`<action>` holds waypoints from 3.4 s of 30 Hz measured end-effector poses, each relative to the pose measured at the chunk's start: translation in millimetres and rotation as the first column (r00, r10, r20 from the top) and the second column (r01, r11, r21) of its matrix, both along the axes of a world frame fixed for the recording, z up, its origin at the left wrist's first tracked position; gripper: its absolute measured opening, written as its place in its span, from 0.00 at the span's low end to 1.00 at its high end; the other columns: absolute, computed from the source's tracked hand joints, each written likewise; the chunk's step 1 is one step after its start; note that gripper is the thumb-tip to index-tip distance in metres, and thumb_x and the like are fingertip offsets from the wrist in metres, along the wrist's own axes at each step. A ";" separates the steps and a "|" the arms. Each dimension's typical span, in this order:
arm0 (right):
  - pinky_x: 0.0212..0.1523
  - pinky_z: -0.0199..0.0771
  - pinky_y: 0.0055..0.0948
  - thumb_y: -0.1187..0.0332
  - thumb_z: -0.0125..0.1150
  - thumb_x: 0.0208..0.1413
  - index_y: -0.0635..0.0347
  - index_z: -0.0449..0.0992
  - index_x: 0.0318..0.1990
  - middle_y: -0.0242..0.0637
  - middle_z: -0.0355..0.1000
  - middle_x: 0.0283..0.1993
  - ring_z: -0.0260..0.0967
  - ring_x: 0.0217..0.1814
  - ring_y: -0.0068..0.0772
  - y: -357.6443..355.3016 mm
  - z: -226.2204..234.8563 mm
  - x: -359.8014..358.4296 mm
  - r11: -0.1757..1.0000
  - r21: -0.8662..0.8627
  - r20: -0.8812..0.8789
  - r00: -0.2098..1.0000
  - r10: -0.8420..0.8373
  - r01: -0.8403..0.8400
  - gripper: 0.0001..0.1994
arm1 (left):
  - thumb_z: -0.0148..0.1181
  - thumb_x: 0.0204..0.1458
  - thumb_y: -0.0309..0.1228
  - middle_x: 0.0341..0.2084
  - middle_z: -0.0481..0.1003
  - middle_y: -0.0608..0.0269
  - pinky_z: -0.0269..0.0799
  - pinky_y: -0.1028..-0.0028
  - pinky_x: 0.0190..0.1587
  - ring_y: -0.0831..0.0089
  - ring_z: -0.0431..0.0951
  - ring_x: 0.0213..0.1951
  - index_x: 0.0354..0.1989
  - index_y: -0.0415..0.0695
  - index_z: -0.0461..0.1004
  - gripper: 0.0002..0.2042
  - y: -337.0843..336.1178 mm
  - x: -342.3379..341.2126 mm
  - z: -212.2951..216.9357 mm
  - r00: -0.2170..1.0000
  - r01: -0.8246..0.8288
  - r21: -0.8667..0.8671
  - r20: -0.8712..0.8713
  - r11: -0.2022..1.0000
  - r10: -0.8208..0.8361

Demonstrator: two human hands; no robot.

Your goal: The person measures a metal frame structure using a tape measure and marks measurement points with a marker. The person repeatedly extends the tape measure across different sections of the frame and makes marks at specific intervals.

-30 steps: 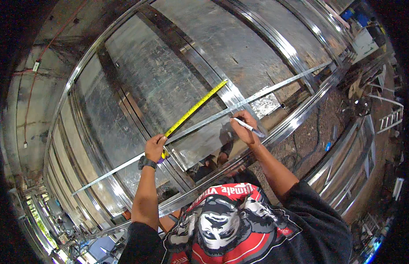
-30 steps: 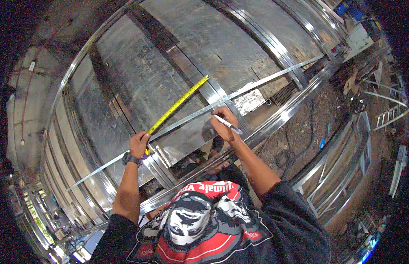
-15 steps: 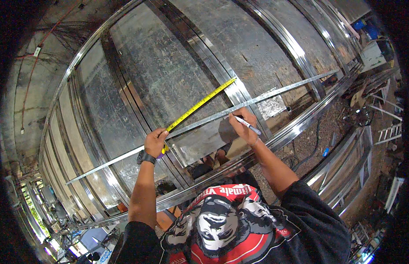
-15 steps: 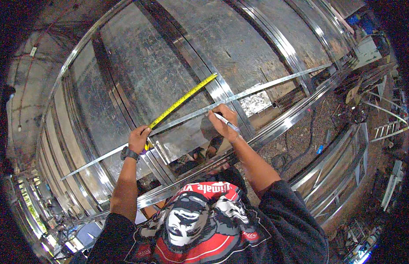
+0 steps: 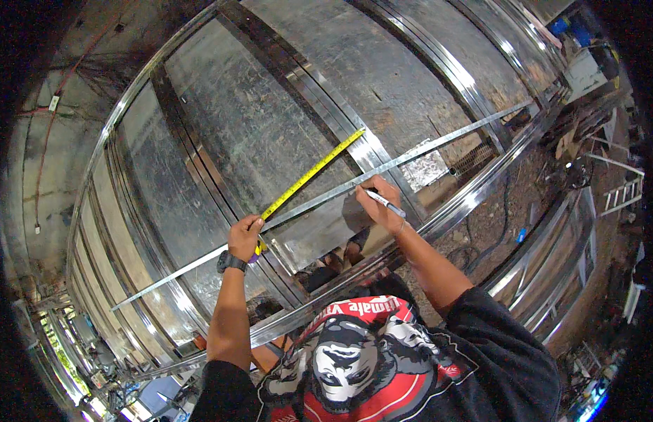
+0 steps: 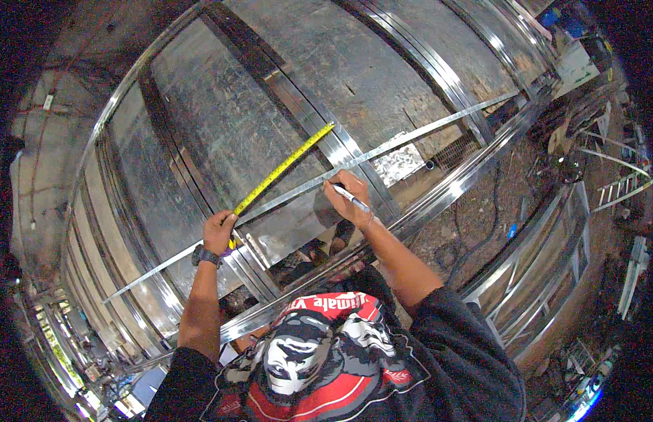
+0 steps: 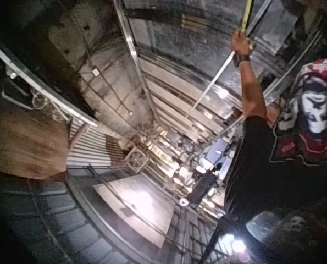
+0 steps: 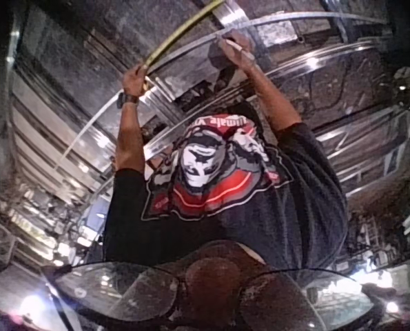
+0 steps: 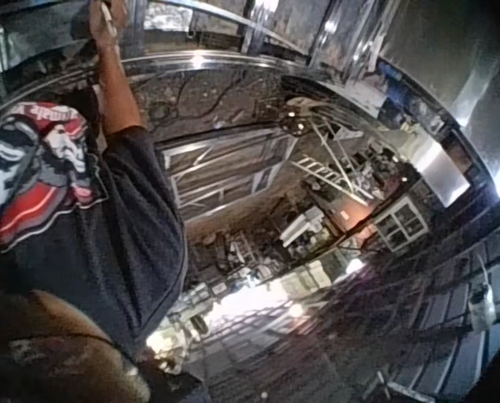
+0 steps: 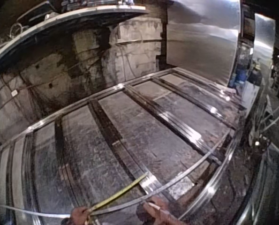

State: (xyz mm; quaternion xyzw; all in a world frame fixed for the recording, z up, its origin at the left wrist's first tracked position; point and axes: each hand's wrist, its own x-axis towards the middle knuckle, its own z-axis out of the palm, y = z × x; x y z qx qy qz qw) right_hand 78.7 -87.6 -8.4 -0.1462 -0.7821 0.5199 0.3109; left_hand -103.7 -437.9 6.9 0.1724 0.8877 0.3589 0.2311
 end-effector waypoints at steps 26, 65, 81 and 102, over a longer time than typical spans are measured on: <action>0.57 0.71 0.43 0.58 0.72 0.56 0.47 0.81 0.54 0.38 0.80 0.51 0.76 0.55 0.42 -21.0 25.8 -11.5 0.813 0.582 0.031 1.000 -0.007 -0.012 0.18 | 0.63 0.62 0.30 0.33 0.79 0.59 0.74 0.71 0.44 0.70 0.80 0.37 0.40 0.34 0.82 0.10 -6.8 -30.0 40.1 0.982 0.174 -0.058 0.091 0.983 -0.168; 0.60 0.65 0.48 0.69 0.65 0.57 0.54 0.81 0.51 0.44 0.75 0.47 0.71 0.53 0.50 -69.4 34.4 5.4 0.940 0.341 0.198 0.978 -0.066 -0.006 0.14 | 0.63 0.60 0.31 0.33 0.81 0.54 0.75 0.67 0.44 0.60 0.82 0.38 0.40 0.36 0.83 0.10 -47.5 -36.7 9.2 0.967 0.246 -0.044 -0.063 0.968 -0.248; 0.36 0.71 0.24 0.71 0.66 0.59 0.61 0.75 0.45 0.31 0.73 0.34 0.68 0.35 0.19 -36.2 16.5 36.1 0.948 -0.311 0.161 0.987 -0.016 0.066 0.09 | 0.61 0.61 0.32 0.32 0.79 0.54 0.74 0.64 0.43 0.59 0.80 0.38 0.40 0.38 0.82 0.10 -37.6 -32.3 16.1 0.966 0.249 -0.047 -0.057 0.967 -0.252; 0.32 0.74 0.35 0.74 0.71 0.55 0.63 0.74 0.35 0.46 0.76 0.30 0.77 0.29 0.43 -42.2 1.9 -14.0 0.995 0.079 -0.065 0.995 0.072 -0.067 0.09 | 0.60 0.61 0.33 0.34 0.80 0.51 0.75 0.61 0.45 0.52 0.82 0.39 0.43 0.39 0.84 0.11 -34.1 -34.2 18.7 0.950 0.288 -0.128 -0.084 0.949 -0.299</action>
